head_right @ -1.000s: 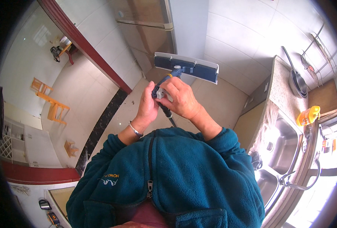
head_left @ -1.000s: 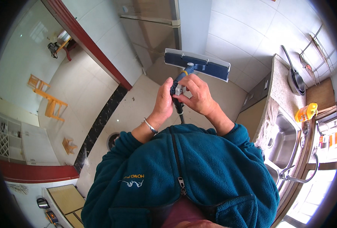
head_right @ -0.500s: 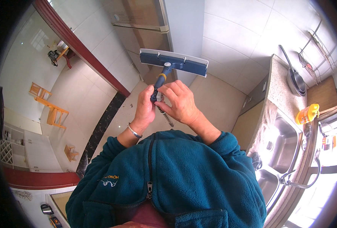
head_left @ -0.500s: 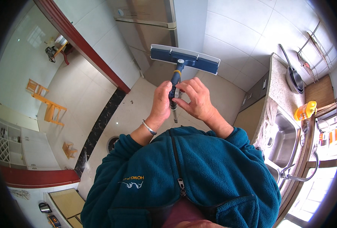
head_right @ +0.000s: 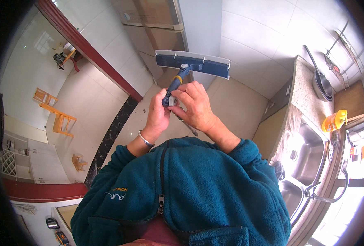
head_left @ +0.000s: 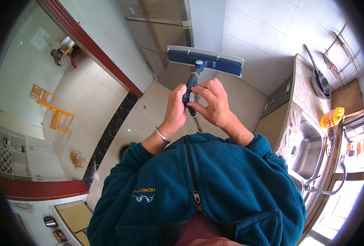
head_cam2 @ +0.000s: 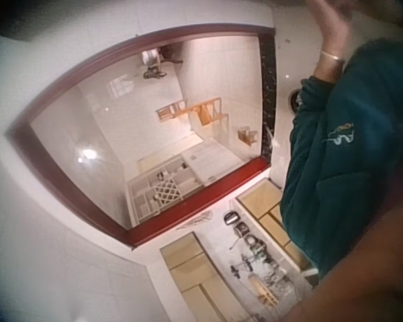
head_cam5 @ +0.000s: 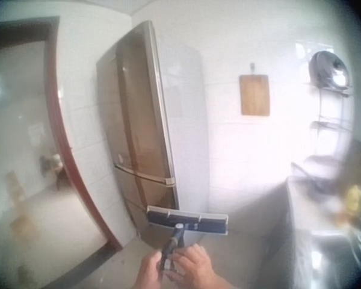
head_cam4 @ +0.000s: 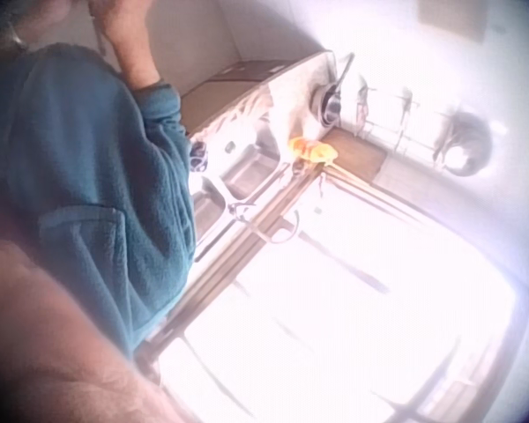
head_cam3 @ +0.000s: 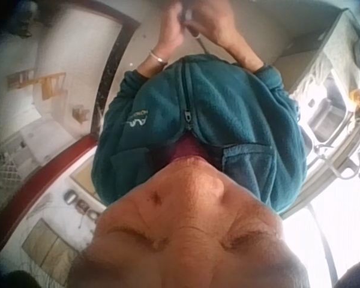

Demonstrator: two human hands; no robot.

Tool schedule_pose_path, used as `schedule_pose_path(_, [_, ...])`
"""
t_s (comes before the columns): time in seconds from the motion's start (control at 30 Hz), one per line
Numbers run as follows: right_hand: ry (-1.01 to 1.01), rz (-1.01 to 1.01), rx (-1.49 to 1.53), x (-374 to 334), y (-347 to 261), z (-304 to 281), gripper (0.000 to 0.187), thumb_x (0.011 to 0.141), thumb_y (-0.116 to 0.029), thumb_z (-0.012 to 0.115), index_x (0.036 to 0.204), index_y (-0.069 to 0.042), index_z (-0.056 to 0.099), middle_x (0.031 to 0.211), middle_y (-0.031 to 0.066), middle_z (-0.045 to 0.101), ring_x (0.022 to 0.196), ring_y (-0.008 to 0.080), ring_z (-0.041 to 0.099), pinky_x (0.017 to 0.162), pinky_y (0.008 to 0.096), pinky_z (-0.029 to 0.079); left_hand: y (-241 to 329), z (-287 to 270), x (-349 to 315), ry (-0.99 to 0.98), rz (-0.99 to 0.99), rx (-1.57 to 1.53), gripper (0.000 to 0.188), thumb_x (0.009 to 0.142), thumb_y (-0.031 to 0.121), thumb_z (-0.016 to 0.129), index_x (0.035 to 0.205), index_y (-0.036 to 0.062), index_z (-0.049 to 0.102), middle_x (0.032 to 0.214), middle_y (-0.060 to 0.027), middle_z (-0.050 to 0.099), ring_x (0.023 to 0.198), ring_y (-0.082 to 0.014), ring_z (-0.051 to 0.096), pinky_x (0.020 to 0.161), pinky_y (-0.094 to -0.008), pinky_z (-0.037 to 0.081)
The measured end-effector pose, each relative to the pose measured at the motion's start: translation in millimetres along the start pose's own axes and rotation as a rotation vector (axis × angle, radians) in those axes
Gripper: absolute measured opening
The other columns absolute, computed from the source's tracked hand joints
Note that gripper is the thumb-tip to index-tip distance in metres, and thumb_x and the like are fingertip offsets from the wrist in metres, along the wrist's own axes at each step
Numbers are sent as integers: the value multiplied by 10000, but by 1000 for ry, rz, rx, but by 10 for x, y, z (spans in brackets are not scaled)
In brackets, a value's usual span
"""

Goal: The person rinses a gray microfiber pad at the kitchen sink, then assembles a flat mop by attaching the pad to the mop head and connecting the handle. The person adjusts the mop head and handle, then dips the mop into a bucket of water.

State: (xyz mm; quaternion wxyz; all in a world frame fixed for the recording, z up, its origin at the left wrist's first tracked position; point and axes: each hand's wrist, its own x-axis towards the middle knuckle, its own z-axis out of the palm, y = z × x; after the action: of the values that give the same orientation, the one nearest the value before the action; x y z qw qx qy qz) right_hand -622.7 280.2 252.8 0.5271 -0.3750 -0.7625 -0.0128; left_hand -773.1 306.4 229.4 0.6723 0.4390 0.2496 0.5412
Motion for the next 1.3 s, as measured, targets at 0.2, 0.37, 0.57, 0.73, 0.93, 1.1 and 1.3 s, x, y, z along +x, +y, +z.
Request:
schedule_pose_path(0.2, [31, 31, 89, -40, -5, -70, 428, 619, -90, 819, 1007, -75, 637, 989, 92, 590, 867, 285, 552, 751, 384, 440, 31, 22, -29, -39, -89, -13, 333, 978, 309, 480, 1029, 5, 607, 901, -12, 568, 826, -75, 512, 733, -233, 436])
schedule_pose_path(0.37, [-38, -5, 89, -91, -10, -121, 455, 622, -58, 810, 1034, -59, 619, 1009, 123, 587, 889, 306, 564, 764, 394, 471, 26, 116, -60, -17, 31, 64, 342, 973, 287, 496, 1087, -22, 590, 933, -21, 586, 841, -74, 523, 763, -237, 441])
schedule_pose_path(0.57, [8, -30, 128, -59, -101, -69, 410, 646, -65, 804, 1006, -38, 610, 982, 140, 589, 876, 312, 568, 766, 394, 489, 46, 132, -89, -7, 59, 38, 345, 969, 261, 497, 1125, -37, 572, 957, -31, 596, 855, -75, 527, 775, -243, 445])
schedule_pose_path(0.73, [-94, 219, 17, -55, -199, -173, 335, 717, -100, 781, 991, -36, 600, 923, 132, 599, 777, 296, 592, 763, 396, 495, 38, 134, -112, -13, 31, 13, 343, 967, 267, 489, 1116, -31, 574, 956, -34, 599, 866, -80, 534, 789, -241, 443])
schedule_pose_path(0.93, [-109, 253, 180, -57, -232, -118, 309, 725, -78, 780, 977, -27, 607, 939, 127, 588, 719, 276, 613, 718, 363, 522, 37, 143, -125, -21, -2, -21, 359, 967, 288, 464, 1132, -8, 579, 967, -47, 608, 888, -117, 557, 795, -300, 463])
schedule_pose_path(1.1, [-60, -152, 105, 10, -160, -111, 437, 671, -40, 801, 1053, -28, 590, 1036, 139, 565, 772, 261, 621, 687, 347, 544, 59, 96, -127, 47, -23, -64, 314, 956, 261, 482, 1081, -7, 589, 934, -40, 608, 857, -96, 550, 783, -272, 453])
schedule_pose_path(1.3, [-137, 249, 193, -47, -187, -152, 506, 702, -81, 805, 1137, -45, 547, 1053, 133, 572, 773, 255, 611, 697, 342, 551, 140, 108, -104, -9, -28, 2, 339, 955, 283, 503, 1103, -11, 585, 936, -32, 616, 829, -92, 550, 774, -261, 455])
